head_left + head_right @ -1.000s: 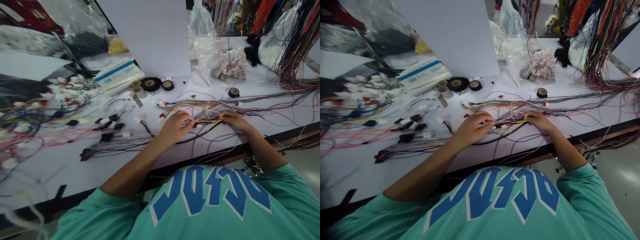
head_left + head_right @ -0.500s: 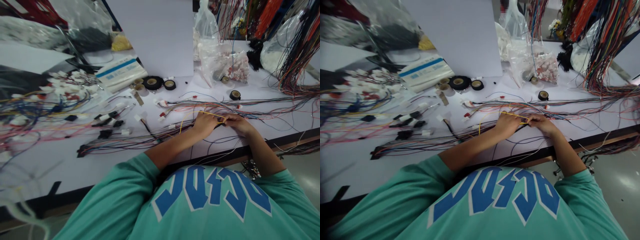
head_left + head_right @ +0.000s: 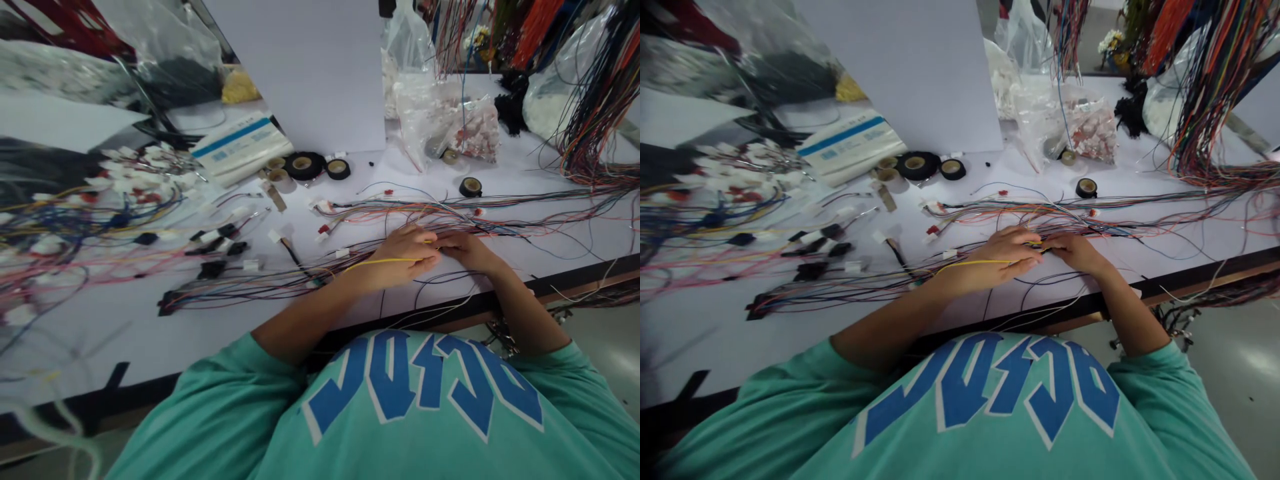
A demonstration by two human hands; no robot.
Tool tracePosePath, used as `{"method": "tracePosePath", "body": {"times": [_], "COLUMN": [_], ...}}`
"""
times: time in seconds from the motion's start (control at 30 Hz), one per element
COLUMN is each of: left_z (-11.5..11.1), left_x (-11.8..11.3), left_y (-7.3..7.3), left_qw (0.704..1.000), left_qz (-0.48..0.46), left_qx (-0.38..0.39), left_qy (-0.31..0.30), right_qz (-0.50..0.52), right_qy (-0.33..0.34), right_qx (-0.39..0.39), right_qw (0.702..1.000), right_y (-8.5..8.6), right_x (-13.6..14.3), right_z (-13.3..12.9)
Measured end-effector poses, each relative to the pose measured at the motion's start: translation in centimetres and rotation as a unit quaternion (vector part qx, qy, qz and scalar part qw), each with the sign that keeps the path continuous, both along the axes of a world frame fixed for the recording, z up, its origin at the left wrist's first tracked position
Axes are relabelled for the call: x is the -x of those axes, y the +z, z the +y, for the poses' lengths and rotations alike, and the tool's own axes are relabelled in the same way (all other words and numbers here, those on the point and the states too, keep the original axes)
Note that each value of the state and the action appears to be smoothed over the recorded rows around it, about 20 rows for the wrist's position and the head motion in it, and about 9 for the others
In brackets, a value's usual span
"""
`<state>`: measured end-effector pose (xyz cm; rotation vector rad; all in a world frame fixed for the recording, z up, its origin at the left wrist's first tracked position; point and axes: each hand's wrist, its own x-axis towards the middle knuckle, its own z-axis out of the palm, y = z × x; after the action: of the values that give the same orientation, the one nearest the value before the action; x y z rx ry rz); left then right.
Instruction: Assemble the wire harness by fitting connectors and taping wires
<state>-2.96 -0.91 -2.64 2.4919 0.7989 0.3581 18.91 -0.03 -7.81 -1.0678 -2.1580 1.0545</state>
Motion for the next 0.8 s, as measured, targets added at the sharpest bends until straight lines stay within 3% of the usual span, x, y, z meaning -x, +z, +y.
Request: {"method": "tracePosePath", "body": {"times": [0.17, 0.27, 0.33, 0.4, 0.43, 0.5, 0.57, 0.63, 0.7, 0.77, 0.8], "left_z": [-2.2, -3.4, -3.9, -4.2, -4.2, -3.9, -3.5, -3.1, -2.7, -2.3, -2.1], "left_x": [3.4, 5.9, 7.7, 9.5, 10.4, 12.3, 14.2, 16.4, 19.0, 22.0, 23.5], "left_y": [-0.3, -0.5, -0.6, -0.5, -0.3, 0.5, 1.6, 2.6, 2.9, 2.4, 1.9], "left_qw": [0.987, 0.963, 0.926, 0.86, 0.814, 0.693, 0.547, 0.433, 0.388, 0.406, 0.437], "left_qz": [-0.078, -0.117, -0.195, -0.31, -0.374, -0.494, -0.593, -0.654, -0.678, -0.682, -0.678], "left_qx": [0.131, 0.242, 0.313, 0.369, 0.387, 0.405, 0.388, 0.36, 0.351, 0.336, 0.317], "left_qy": [-0.05, 0.01, 0.082, 0.168, 0.221, 0.335, 0.445, 0.505, 0.517, 0.507, 0.499], "right_qz": [0.092, 0.125, 0.125, 0.123, 0.121, 0.107, 0.089, 0.078, 0.075, 0.066, 0.058], "right_qy": [-0.109, -0.162, -0.181, -0.188, -0.189, -0.192, -0.203, -0.216, -0.221, -0.221, -0.224], "right_qx": [0.127, 0.206, 0.232, 0.239, 0.237, 0.227, 0.213, 0.2, 0.193, 0.191, 0.19], "right_qw": [0.982, 0.957, 0.948, 0.945, 0.945, 0.949, 0.952, 0.952, 0.953, 0.954, 0.954], "right_y": [-0.1, 0.0, 0.2, 0.4, 0.5, 0.6, 0.6, 0.6, 0.7, 0.7, 0.6], "right_x": [-0.2, -0.1, 0.0, 0.1, 0.0, -0.1, -0.2, -0.4, -0.5, -0.6, -0.7], "right_z": [0.0, 0.0, 0.0, 0.1, 0.1, 0.2, 0.3, 0.4, 0.5, 0.7, 0.7]}}
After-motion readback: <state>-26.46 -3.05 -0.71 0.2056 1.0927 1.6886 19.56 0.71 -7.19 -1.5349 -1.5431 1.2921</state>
